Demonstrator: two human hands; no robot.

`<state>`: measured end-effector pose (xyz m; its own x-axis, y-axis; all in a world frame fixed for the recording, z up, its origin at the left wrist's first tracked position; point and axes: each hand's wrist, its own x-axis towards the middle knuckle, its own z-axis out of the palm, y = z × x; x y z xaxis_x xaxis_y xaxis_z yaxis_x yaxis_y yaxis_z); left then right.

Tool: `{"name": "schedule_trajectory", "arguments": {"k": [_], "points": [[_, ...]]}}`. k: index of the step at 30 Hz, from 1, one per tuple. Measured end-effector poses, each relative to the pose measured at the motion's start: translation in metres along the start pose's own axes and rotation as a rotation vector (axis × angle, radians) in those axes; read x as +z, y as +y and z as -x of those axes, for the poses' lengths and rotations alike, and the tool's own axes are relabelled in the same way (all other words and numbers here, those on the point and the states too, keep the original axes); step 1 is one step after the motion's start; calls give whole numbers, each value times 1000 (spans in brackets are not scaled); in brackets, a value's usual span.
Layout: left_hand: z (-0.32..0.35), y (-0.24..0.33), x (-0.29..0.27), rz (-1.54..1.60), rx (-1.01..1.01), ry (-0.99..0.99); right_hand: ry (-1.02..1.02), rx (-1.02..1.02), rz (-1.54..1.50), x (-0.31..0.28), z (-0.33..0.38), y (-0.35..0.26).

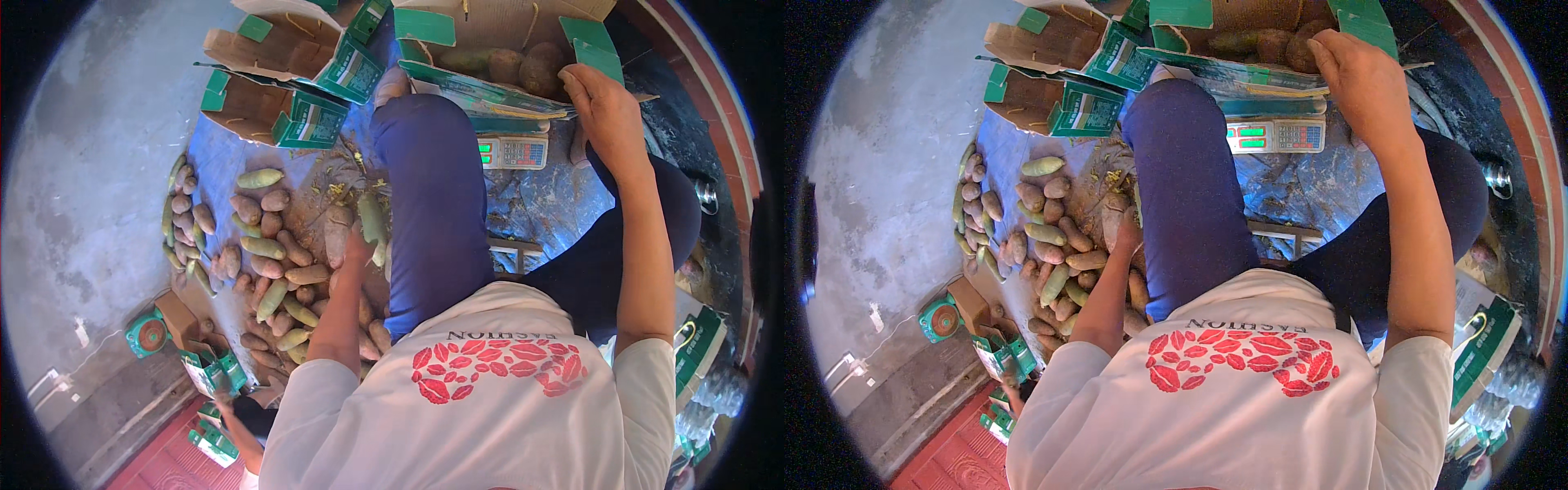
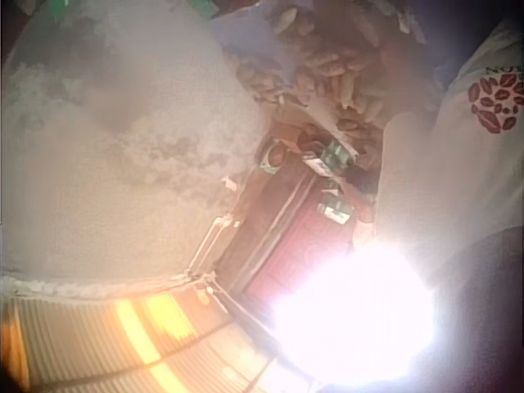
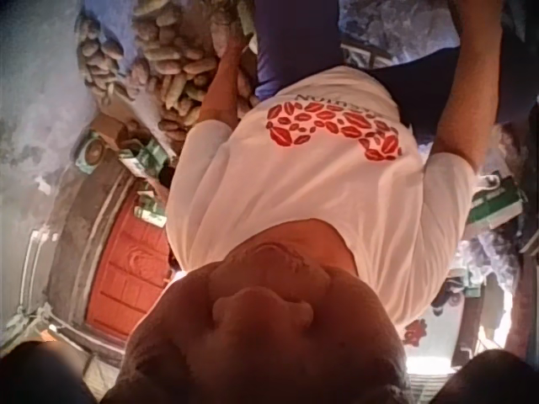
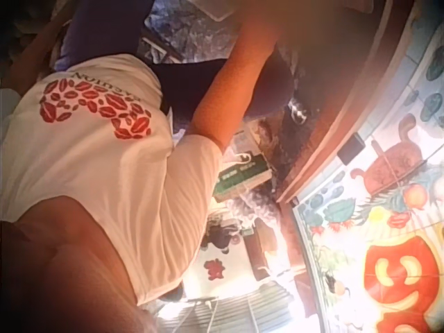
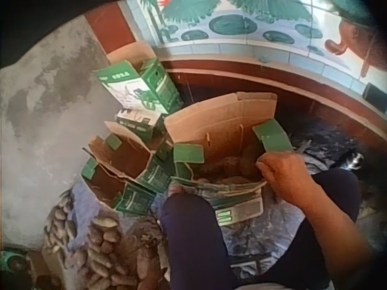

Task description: Sort and place produce into cardboard boxes for packaging.

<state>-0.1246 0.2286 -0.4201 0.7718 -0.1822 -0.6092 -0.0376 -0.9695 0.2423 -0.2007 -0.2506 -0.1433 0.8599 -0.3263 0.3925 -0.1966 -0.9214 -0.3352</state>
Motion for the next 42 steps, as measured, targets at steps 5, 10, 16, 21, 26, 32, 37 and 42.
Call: {"name": "schedule_trajectory", "arguments": {"k": [5, 10, 16, 21, 26, 32, 37, 42], "points": [[-48, 23, 7, -26, 82, 87, -31, 29, 22, -4, 0, 2], [-107, -6, 36, -267, 137, 41, -24, 54, 10, -4, -4, -6], [-116, 29, 36, -300, 48, -187, -29, 41, 80, 0, -2, -2], [-96, 61, 11, -523, -33, -271, -9, 56, 90, -6, -2, -2], [-100, -2, 53, -596, 1, -422, 23, 25, 70, 3, -6, -5], [-65, -29, 55, -492, 125, -243, 15, 37, 87, 1, -3, -2], [-60, -91, 57, -350, 44, -208, 52, 33, 40, 7, -3, -2], [-25, -77, 17, -231, 423, 20, 19, 17, 32, 6, 0, -3]]}}
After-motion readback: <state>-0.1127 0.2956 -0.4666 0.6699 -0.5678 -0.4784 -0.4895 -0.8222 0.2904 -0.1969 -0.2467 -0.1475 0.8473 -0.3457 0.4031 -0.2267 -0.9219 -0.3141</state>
